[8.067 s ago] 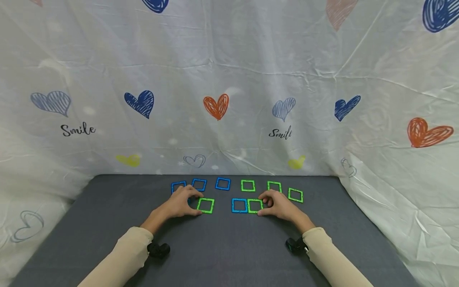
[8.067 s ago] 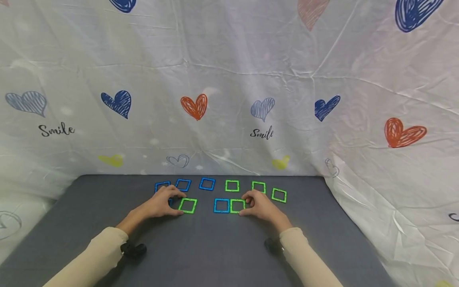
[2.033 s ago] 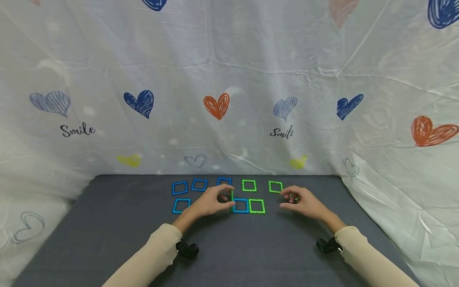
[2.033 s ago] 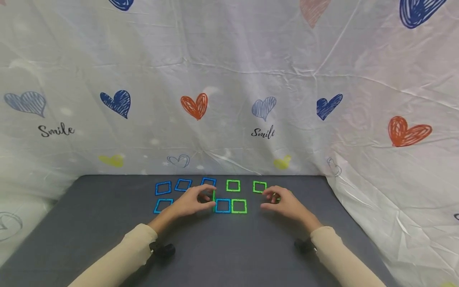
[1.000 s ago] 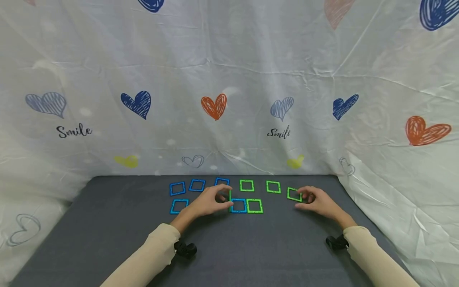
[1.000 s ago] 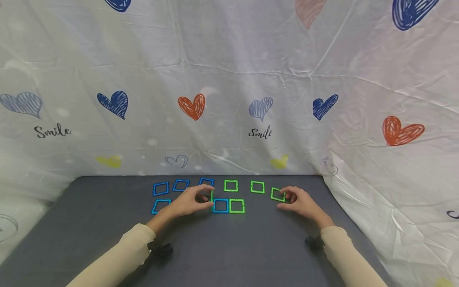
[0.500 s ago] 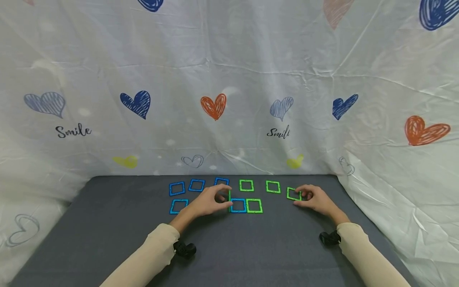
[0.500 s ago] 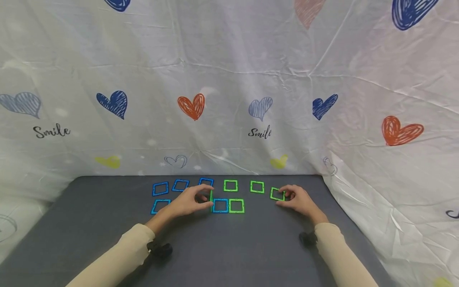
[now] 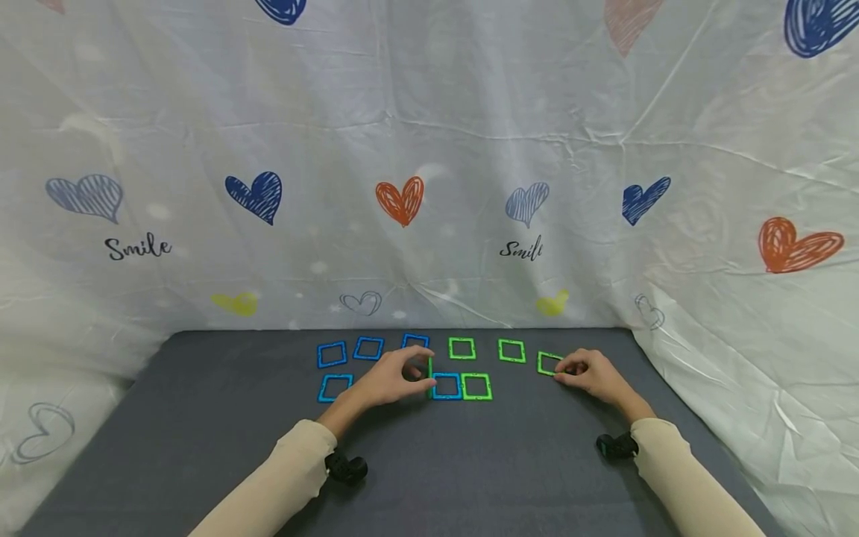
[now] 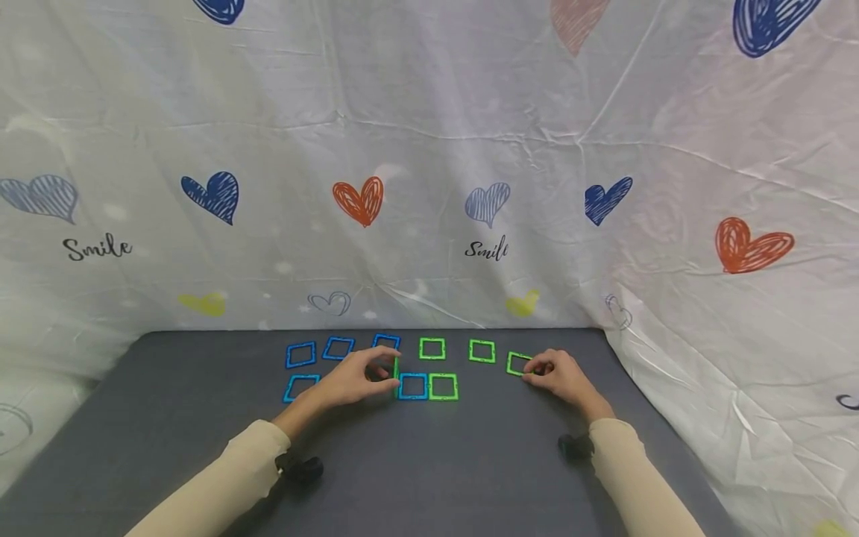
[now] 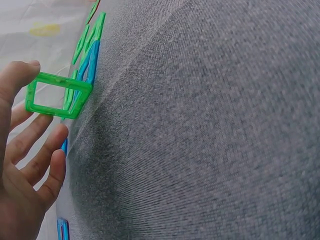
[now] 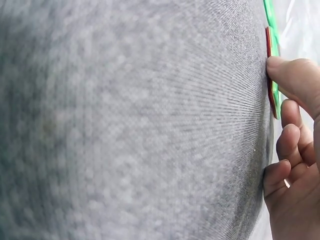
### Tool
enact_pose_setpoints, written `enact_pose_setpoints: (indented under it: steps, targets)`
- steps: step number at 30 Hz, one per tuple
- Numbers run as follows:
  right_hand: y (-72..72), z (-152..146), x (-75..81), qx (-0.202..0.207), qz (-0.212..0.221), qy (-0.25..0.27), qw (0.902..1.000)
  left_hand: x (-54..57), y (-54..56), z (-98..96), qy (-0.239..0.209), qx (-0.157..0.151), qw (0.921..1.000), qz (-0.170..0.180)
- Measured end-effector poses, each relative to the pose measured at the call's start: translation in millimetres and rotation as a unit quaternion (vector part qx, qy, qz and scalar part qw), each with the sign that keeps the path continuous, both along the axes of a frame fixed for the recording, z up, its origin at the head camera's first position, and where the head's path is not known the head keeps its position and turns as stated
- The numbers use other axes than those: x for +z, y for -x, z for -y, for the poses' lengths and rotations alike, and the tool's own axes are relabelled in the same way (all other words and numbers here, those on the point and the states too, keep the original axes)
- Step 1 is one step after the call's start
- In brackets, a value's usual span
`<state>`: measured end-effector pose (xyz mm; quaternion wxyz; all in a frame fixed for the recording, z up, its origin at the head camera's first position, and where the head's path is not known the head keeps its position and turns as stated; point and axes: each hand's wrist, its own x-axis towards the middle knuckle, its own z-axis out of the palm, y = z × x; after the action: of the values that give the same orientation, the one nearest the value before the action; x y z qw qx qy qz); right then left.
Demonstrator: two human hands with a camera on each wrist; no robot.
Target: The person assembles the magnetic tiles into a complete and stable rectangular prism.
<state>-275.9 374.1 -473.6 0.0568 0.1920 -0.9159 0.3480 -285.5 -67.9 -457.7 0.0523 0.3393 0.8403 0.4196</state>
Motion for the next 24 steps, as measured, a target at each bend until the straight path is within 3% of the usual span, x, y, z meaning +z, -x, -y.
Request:
enact_pose_setpoints:
  steps: [24]
  targets:
    - [-7.6,6,15.2,-0.002,-0.011,0.010,0.9999,-0.5,1.8,0.7,0.008,0.000,1.0000,0.000]
